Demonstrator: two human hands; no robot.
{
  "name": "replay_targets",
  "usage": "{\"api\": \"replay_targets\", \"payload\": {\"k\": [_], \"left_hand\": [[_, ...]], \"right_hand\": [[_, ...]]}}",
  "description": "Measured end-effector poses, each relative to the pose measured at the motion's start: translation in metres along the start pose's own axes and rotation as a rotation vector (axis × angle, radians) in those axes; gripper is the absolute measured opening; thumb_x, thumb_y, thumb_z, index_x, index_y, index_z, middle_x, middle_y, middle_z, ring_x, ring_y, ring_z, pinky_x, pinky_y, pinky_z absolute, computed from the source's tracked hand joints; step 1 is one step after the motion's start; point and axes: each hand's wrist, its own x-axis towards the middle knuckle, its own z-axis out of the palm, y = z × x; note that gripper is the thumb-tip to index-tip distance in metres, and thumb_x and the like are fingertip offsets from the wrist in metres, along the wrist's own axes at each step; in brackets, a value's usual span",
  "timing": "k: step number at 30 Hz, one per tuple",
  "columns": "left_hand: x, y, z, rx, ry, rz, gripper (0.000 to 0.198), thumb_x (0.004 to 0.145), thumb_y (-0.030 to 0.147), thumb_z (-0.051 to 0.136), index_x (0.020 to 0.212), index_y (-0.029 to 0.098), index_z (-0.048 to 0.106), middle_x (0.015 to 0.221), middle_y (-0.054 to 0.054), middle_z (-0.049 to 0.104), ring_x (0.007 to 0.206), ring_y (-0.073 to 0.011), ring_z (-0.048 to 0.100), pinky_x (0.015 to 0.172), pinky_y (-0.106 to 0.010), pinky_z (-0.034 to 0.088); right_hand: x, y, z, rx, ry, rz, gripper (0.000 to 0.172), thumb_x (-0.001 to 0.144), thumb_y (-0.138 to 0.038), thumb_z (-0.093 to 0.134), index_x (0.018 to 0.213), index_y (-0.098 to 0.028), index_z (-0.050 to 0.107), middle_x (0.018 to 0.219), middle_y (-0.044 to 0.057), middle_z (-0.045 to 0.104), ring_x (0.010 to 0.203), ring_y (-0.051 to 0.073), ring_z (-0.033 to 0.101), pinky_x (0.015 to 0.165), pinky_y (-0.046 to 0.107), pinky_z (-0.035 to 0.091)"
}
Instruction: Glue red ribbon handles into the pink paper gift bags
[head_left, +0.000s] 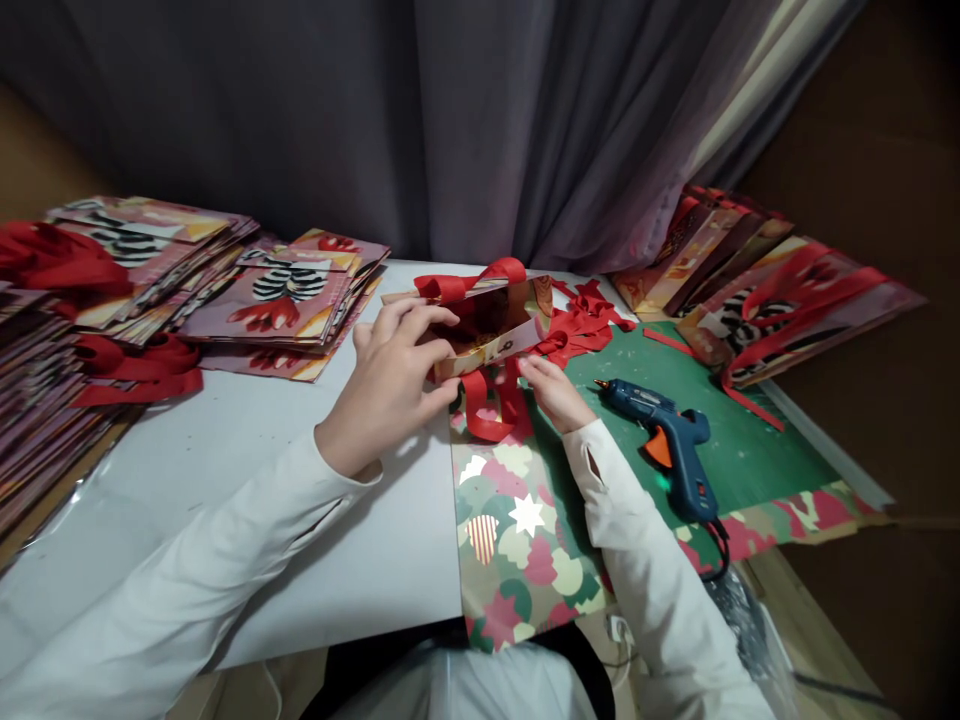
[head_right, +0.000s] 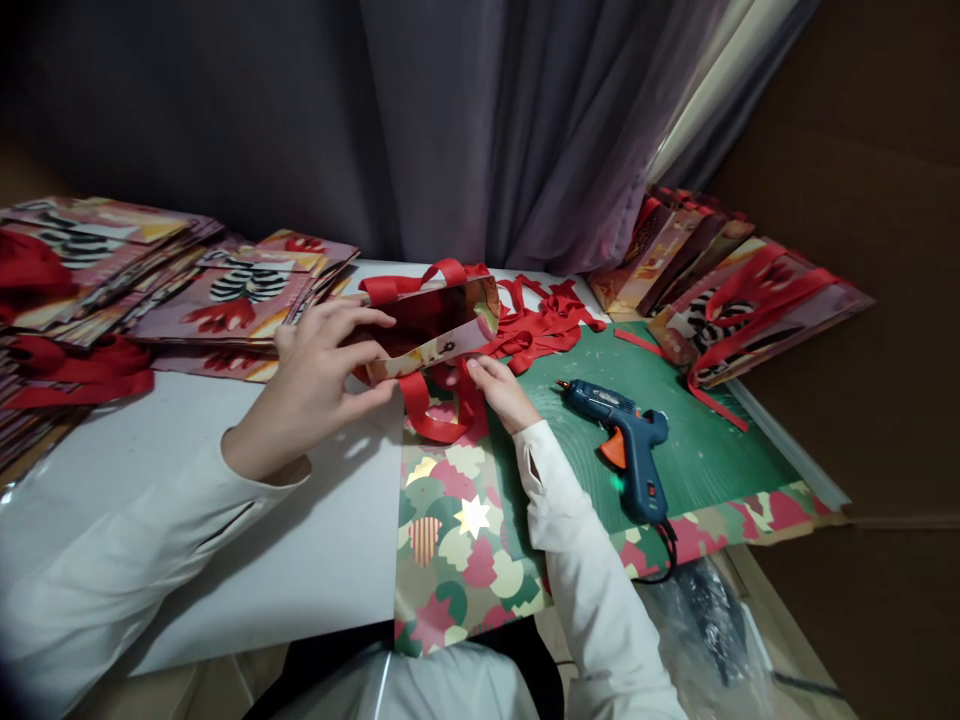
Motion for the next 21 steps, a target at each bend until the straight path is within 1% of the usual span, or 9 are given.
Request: {"api": "replay_targets", "payload": {"k": [2,5,8,12,15,18,21], "left_hand": [[0.000,0.000,0.000,-0.001,0.000,-0.004,0.017,0.085,0.024,0.060,0.069,0.020,0.056,0.134,-0.006,0.058,0.133,-0.0347,0.040,0.092,-0.054,0.035],[0.000,-0.002,-0.001,-0.014,-0.001,-0.009,0.016,0.085,0.022,0.060,0.069,0.019,0.056,0.134,-0.007,0.058,0.134,-0.0352,0.039,0.092,-0.054,0.034],[-0.001,-0.002,-0.002,-0.028,-0.008,-0.014,0.014,0.083,0.021,0.061,0.070,0.019,0.057,0.135,-0.009,0.057,0.134,-0.0367,0.038,0.094,-0.055,0.033],[0.000,-0.003,-0.001,-0.019,-0.010,-0.009,0.014,0.083,0.022,0.062,0.071,0.018,0.058,0.134,-0.010,0.057,0.133,-0.0378,0.039,0.095,-0.056,0.032],[0.000,-0.004,0.000,-0.016,-0.004,-0.006,0.014,0.083,0.022,0.062,0.071,0.018,0.058,0.133,-0.010,0.058,0.134,-0.0379,0.038,0.096,-0.057,0.032],[0.000,-0.007,0.002,-0.025,0.000,-0.007,0.012,0.083,0.023,0.062,0.072,0.018,0.058,0.132,-0.010,0.058,0.134,-0.0380,0.037,0.097,-0.057,0.032],[0.000,-0.008,0.004,-0.039,0.010,-0.005,0.013,0.083,0.024,0.062,0.071,0.019,0.059,0.132,-0.009,0.058,0.134,-0.0384,0.036,0.098,-0.058,0.030]], "right_hand": [[-0.008,-0.007,-0.003,-0.052,0.032,-0.031,0.039,0.067,-0.058,0.076,0.074,-0.020,0.071,0.072,-0.001,0.071,0.072,0.014,0.062,0.076,0.027,0.048],[-0.024,-0.016,-0.011,-0.038,0.173,-0.076,0.036,0.065,-0.052,0.081,0.081,-0.021,0.070,0.074,-0.003,0.071,0.071,0.013,0.062,0.073,0.026,0.048],[-0.046,-0.022,-0.024,-0.045,0.389,-0.165,0.035,0.066,-0.047,0.082,0.082,-0.021,0.067,0.073,-0.003,0.069,0.072,0.013,0.064,0.073,0.026,0.048],[-0.081,-0.025,-0.049,-0.089,0.746,-0.304,0.036,0.068,-0.045,0.081,0.081,-0.016,0.066,0.072,-0.002,0.068,0.068,0.011,0.063,0.069,0.024,0.050],[-0.108,-0.023,-0.064,-0.076,0.990,-0.339,0.038,0.066,-0.045,0.082,0.078,-0.016,0.062,0.066,-0.006,0.063,0.055,0.006,0.057,0.055,0.019,0.047],[-0.131,-0.019,-0.075,-0.063,1.145,-0.341,0.046,0.062,-0.049,0.083,0.079,-0.017,0.055,0.062,-0.008,0.059,0.046,0.005,0.053,0.045,0.018,0.047],[-0.148,-0.015,-0.083,-0.070,1.259,-0.333,0.050,0.061,-0.053,0.082,0.079,-0.018,0.052,0.066,-0.004,0.064,0.046,0.007,0.056,0.039,0.019,0.049]]}}
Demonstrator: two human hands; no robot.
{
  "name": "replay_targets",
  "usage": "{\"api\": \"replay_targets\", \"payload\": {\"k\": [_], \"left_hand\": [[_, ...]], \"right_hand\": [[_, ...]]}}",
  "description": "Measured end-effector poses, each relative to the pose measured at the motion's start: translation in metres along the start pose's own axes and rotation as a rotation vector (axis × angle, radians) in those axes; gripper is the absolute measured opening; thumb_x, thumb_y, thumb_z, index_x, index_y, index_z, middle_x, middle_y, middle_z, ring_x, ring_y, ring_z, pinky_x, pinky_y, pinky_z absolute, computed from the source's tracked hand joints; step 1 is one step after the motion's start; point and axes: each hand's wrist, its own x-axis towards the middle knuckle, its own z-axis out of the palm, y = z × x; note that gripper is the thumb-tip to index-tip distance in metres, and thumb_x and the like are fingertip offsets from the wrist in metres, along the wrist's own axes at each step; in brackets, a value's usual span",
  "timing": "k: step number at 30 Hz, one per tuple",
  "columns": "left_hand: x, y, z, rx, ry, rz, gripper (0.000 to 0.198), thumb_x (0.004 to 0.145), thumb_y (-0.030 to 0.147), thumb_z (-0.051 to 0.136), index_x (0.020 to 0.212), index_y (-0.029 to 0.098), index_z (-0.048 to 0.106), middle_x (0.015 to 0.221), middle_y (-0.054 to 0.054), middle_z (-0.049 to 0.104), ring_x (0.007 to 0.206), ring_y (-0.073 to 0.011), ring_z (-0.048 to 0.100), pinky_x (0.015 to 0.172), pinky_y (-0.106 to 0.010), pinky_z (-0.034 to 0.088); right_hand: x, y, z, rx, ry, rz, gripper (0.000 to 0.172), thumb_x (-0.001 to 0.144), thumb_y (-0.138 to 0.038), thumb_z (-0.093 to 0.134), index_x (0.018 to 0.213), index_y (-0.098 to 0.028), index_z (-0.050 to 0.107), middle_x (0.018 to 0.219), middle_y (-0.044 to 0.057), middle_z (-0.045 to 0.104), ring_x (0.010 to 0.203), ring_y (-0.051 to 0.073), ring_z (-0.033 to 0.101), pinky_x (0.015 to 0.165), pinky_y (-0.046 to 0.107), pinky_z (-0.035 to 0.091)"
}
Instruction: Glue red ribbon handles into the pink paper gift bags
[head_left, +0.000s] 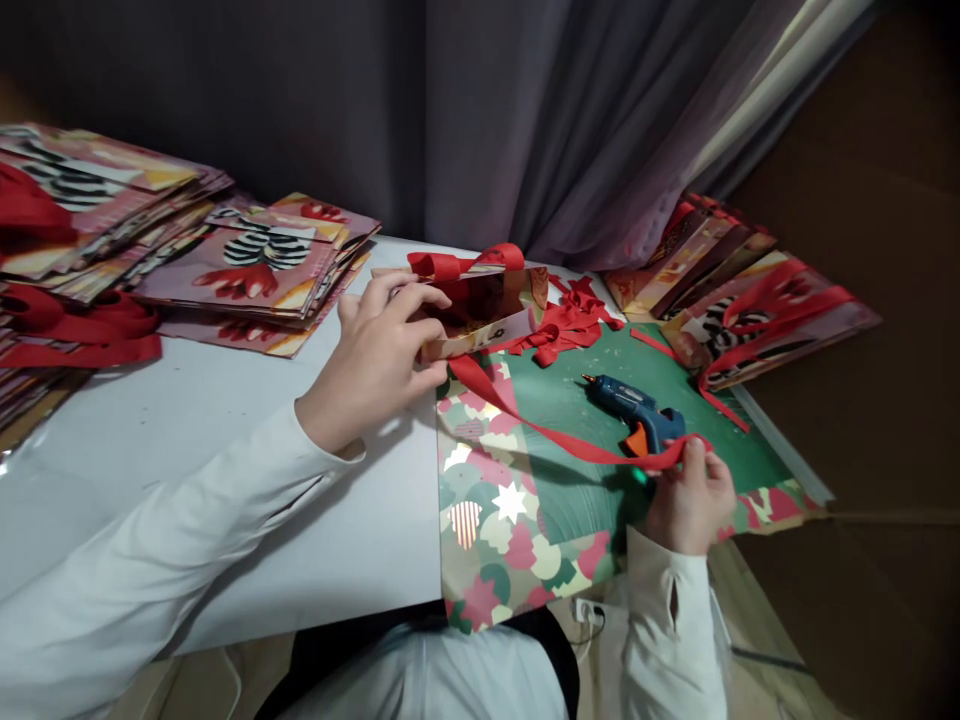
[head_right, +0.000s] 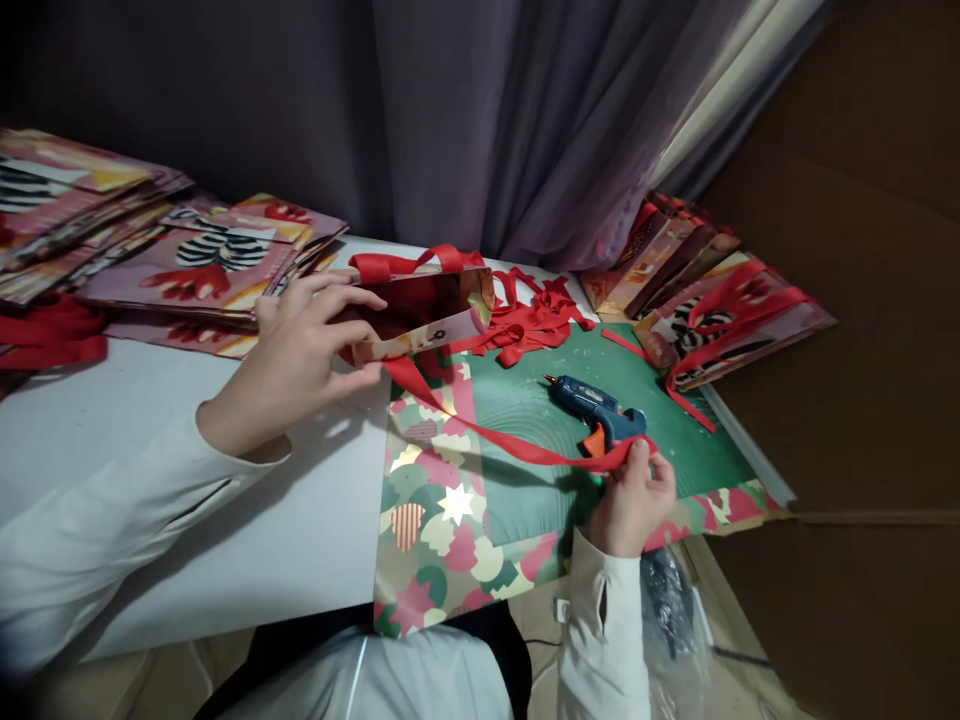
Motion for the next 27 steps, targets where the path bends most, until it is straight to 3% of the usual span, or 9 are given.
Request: {"api": "replay_targets", "payload": {"k": [6,9,12,15,20,24,27], "left_hand": [[0.000,0.001,0.002,-0.041,0.012,-0.002,0.015,0.082,0.022,0.059,0.068,0.020,0.059,0.130,-0.006,0.059,0.134,-0.0376,0.036,0.102,-0.059,0.027],[0.001,0.001,0.003,-0.055,0.018,-0.004,0.016,0.082,0.023,0.060,0.067,0.020,0.058,0.129,-0.005,0.060,0.134,-0.0375,0.036,0.102,-0.059,0.027],[0.001,0.000,0.003,-0.057,0.023,-0.010,0.018,0.081,0.023,0.061,0.065,0.020,0.055,0.129,-0.005,0.060,0.135,-0.0377,0.036,0.100,-0.058,0.028],[0.001,-0.001,0.002,-0.048,0.014,-0.004,0.018,0.082,0.025,0.062,0.066,0.019,0.056,0.129,-0.006,0.060,0.135,-0.0380,0.036,0.099,-0.059,0.029],[0.000,0.001,0.001,-0.039,0.004,0.011,0.016,0.084,0.025,0.061,0.069,0.019,0.057,0.130,-0.008,0.060,0.134,-0.0374,0.036,0.098,-0.059,0.029],[0.000,0.002,-0.002,-0.045,0.003,0.004,0.016,0.083,0.026,0.059,0.069,0.019,0.058,0.130,-0.007,0.059,0.134,-0.0379,0.037,0.097,-0.058,0.030],[0.001,0.003,-0.006,-0.056,0.004,-0.015,0.018,0.082,0.028,0.059,0.067,0.019,0.056,0.129,-0.005,0.060,0.132,-0.0377,0.039,0.097,-0.056,0.031]], "right_hand": [[-0.002,-0.002,-0.018,0.055,0.227,0.168,0.032,0.073,-0.036,0.076,0.080,-0.020,0.049,0.056,-0.009,0.061,0.042,0.008,0.058,0.044,0.023,0.057],[-0.007,-0.005,-0.013,0.104,0.182,0.193,0.030,0.076,-0.036,0.073,0.081,-0.020,0.048,0.072,-0.001,0.072,0.051,0.010,0.065,0.050,0.025,0.059],[-0.011,-0.010,0.001,0.149,0.088,0.164,0.034,0.072,-0.041,0.077,0.082,-0.019,0.053,0.079,0.001,0.074,0.062,0.011,0.069,0.060,0.025,0.060],[-0.016,-0.021,0.024,0.142,-0.144,0.191,0.038,0.065,-0.042,0.082,0.082,-0.017,0.059,0.072,-0.001,0.071,0.064,0.010,0.067,0.064,0.022,0.057],[-0.032,-0.034,0.081,0.006,-0.775,0.335,0.039,0.064,-0.046,0.083,0.080,-0.016,0.066,0.059,-0.006,0.059,0.053,0.006,0.053,0.053,0.018,0.044],[-0.042,-0.027,0.124,0.012,-1.007,0.352,0.041,0.063,-0.053,0.081,0.068,-0.018,0.060,0.058,-0.005,0.056,0.050,0.006,0.045,0.049,0.020,0.036],[-0.046,-0.021,0.143,-0.008,-1.139,0.361,0.044,0.062,-0.057,0.080,0.069,-0.019,0.059,0.058,-0.004,0.058,0.050,0.007,0.046,0.049,0.022,0.035]]}}
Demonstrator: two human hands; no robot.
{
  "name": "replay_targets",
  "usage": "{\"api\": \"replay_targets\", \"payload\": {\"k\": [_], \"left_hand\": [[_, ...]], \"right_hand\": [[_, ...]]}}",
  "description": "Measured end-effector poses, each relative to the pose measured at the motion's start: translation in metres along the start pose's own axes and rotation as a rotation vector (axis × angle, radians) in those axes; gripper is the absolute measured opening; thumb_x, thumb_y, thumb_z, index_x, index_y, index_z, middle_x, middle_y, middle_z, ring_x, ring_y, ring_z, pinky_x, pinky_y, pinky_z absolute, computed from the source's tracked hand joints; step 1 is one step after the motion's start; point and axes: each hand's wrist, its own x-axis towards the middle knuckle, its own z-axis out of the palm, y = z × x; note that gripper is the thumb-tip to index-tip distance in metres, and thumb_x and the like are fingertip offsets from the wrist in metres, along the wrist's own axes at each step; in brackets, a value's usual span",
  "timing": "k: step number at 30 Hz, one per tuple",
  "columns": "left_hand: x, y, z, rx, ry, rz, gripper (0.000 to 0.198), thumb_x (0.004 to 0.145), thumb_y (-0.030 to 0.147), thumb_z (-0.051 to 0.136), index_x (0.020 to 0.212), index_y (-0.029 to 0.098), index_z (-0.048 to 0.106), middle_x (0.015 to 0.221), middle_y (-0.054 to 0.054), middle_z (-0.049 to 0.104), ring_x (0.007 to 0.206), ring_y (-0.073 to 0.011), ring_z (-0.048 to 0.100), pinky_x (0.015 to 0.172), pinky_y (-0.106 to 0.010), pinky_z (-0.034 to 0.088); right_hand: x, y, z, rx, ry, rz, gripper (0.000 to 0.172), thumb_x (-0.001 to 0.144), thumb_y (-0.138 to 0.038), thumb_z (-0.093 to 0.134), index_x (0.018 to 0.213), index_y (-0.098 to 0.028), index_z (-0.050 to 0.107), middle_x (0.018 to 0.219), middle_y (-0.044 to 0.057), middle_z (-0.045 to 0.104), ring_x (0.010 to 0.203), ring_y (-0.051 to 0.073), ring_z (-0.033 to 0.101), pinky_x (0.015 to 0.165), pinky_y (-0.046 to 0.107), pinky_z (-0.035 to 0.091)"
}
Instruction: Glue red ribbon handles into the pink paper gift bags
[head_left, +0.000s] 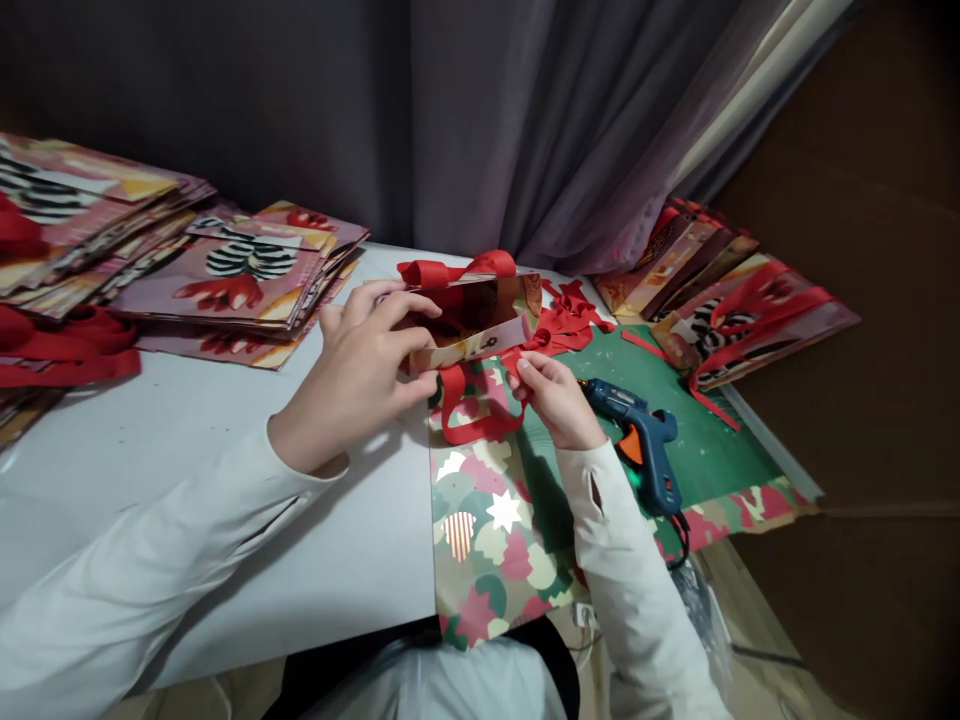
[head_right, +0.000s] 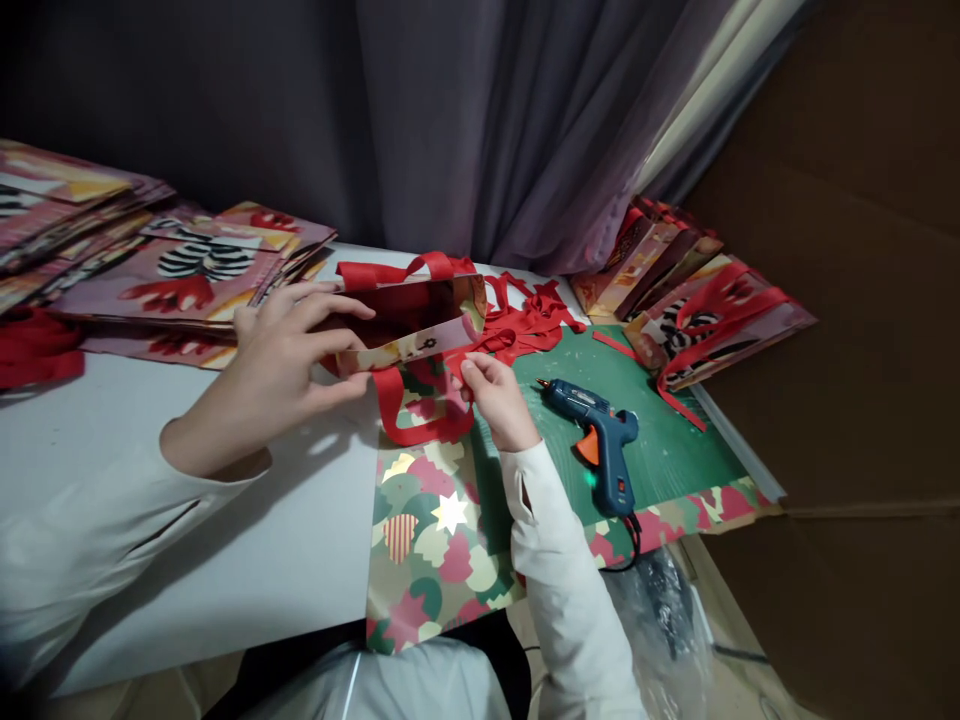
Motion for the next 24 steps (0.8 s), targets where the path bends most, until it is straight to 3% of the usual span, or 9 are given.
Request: {"api": "replay_targets", "payload": {"k": [7,24], "left_hand": [[0.004,0.000,-0.010,-0.025,-0.027,-0.030,0.024,0.083,0.033,0.058,0.063,0.019,0.053,0.128,-0.004,0.060,0.129,-0.0366,0.042,0.099,-0.058,0.029],[0.004,0.001,-0.012,-0.026,-0.034,-0.008,0.021,0.083,0.029,0.059,0.065,0.020,0.054,0.127,-0.005,0.060,0.128,-0.0357,0.043,0.100,-0.060,0.029]], "right_hand": [[0.004,-0.004,0.007,-0.050,-0.122,-0.078,0.040,0.073,-0.058,0.072,0.074,-0.020,0.058,0.062,-0.002,0.064,0.052,0.009,0.050,0.050,0.023,0.039],[0.000,-0.012,0.013,-0.066,0.041,-0.126,0.020,0.080,-0.035,0.066,0.070,-0.019,0.059,0.054,-0.003,0.064,0.045,0.007,0.048,0.046,0.020,0.037]]}}
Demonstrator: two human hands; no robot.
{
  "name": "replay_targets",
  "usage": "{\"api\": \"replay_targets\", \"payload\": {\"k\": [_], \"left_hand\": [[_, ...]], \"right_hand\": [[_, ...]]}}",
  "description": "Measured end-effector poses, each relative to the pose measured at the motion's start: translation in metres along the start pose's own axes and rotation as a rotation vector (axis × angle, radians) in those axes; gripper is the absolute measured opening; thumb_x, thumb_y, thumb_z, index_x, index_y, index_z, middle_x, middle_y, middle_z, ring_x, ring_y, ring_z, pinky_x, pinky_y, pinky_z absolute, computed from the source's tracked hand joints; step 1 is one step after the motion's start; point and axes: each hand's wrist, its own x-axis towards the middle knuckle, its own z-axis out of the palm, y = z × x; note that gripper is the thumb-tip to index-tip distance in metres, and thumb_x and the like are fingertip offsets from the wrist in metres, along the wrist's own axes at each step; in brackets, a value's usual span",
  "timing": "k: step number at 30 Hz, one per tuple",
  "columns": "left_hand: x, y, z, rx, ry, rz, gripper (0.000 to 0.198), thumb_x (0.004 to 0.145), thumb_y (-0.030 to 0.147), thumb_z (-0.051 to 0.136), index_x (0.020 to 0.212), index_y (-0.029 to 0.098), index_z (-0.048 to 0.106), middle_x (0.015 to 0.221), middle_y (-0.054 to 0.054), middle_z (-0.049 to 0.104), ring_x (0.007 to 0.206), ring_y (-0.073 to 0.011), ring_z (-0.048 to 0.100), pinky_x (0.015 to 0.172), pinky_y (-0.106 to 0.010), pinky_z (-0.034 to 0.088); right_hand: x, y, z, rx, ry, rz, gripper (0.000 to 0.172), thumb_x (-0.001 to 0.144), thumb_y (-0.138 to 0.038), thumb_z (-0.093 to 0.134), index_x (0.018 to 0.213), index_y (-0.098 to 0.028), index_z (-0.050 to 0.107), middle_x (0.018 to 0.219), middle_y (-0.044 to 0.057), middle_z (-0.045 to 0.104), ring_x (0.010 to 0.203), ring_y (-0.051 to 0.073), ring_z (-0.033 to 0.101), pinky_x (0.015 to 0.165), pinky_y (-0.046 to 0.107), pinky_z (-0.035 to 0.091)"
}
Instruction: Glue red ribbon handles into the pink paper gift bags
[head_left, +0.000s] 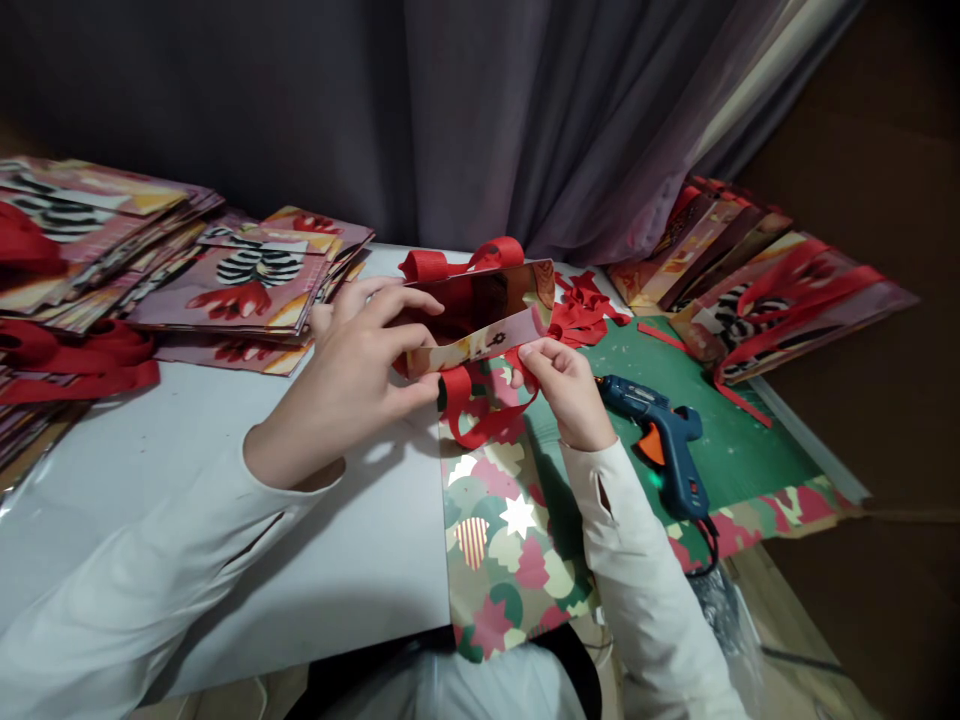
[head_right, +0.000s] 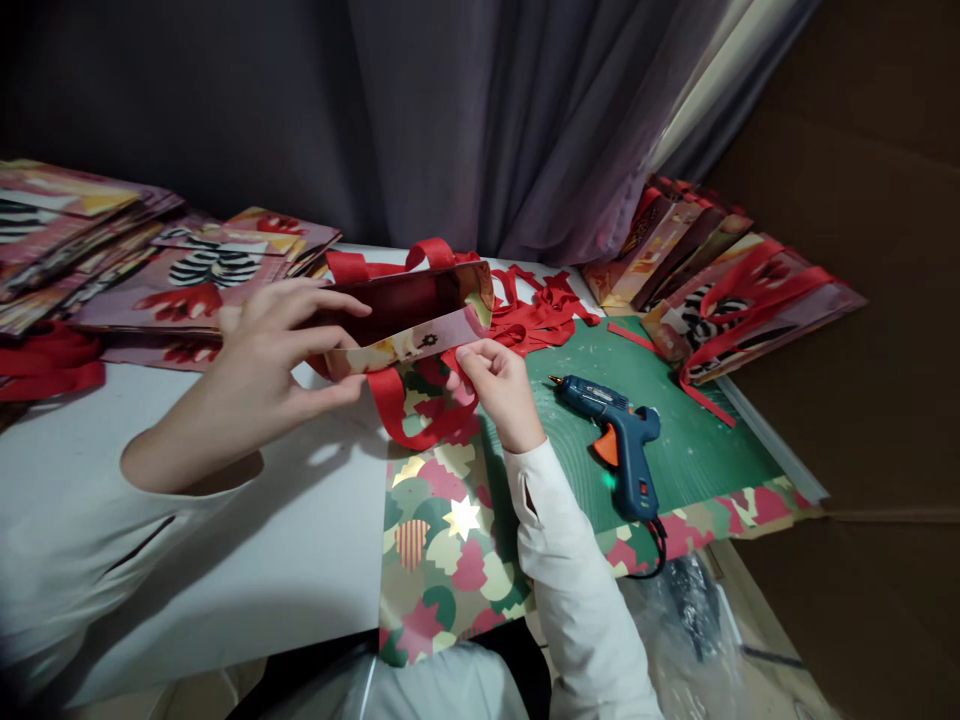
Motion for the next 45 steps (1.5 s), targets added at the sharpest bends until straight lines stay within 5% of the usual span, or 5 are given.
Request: {"api": "replay_targets", "payload": {"k": [10,18,26,36,45], "left_hand": [[0.000,0.002,0.000,-0.015,-0.028,-0.024,0.020,0.083,0.030,0.059,0.065,0.020,0.055,0.128,-0.003,0.061,0.129,-0.0353,0.041,0.101,-0.058,0.029],[0.000,0.004,0.000,-0.025,-0.034,-0.022,0.017,0.081,0.029,0.059,0.066,0.021,0.057,0.128,-0.003,0.060,0.131,-0.0368,0.040,0.101,-0.058,0.029],[-0.001,0.002,0.002,-0.057,-0.024,0.000,0.019,0.084,0.030,0.058,0.067,0.021,0.056,0.130,-0.003,0.058,0.133,-0.0348,0.037,0.105,-0.058,0.027],[0.000,0.003,0.001,-0.048,-0.050,0.000,0.018,0.082,0.031,0.061,0.068,0.021,0.059,0.131,-0.003,0.058,0.133,-0.0363,0.038,0.104,-0.058,0.027],[-0.002,0.009,0.000,-0.024,-0.054,0.002,0.018,0.083,0.027,0.061,0.067,0.019,0.059,0.132,-0.006,0.059,0.132,-0.0380,0.038,0.097,-0.060,0.029]], "right_hand": [[-0.003,0.005,0.002,0.036,-0.019,0.003,0.034,0.081,-0.048,0.066,0.063,-0.019,0.059,0.060,-0.001,0.064,0.047,0.007,0.045,0.048,0.021,0.038],[0.001,-0.003,-0.005,0.083,-0.056,0.138,0.034,0.063,-0.047,0.081,0.065,-0.018,0.063,0.060,-0.002,0.062,0.053,0.008,0.050,0.050,0.021,0.039],[0.001,-0.009,-0.008,-0.016,-0.155,0.120,0.036,0.075,-0.047,0.069,0.058,-0.016,0.069,0.050,0.000,0.060,0.045,0.007,0.043,0.047,0.023,0.036],[-0.005,0.005,0.001,0.122,-0.073,0.065,0.037,0.074,-0.052,0.073,0.070,-0.019,0.055,0.074,0.001,0.072,0.045,0.005,0.041,0.047,0.021,0.037],[-0.008,0.003,0.000,0.084,-0.064,0.068,0.039,0.077,-0.053,0.071,0.064,-0.019,0.058,0.062,-0.001,0.067,0.044,0.006,0.042,0.047,0.021,0.037]]}}
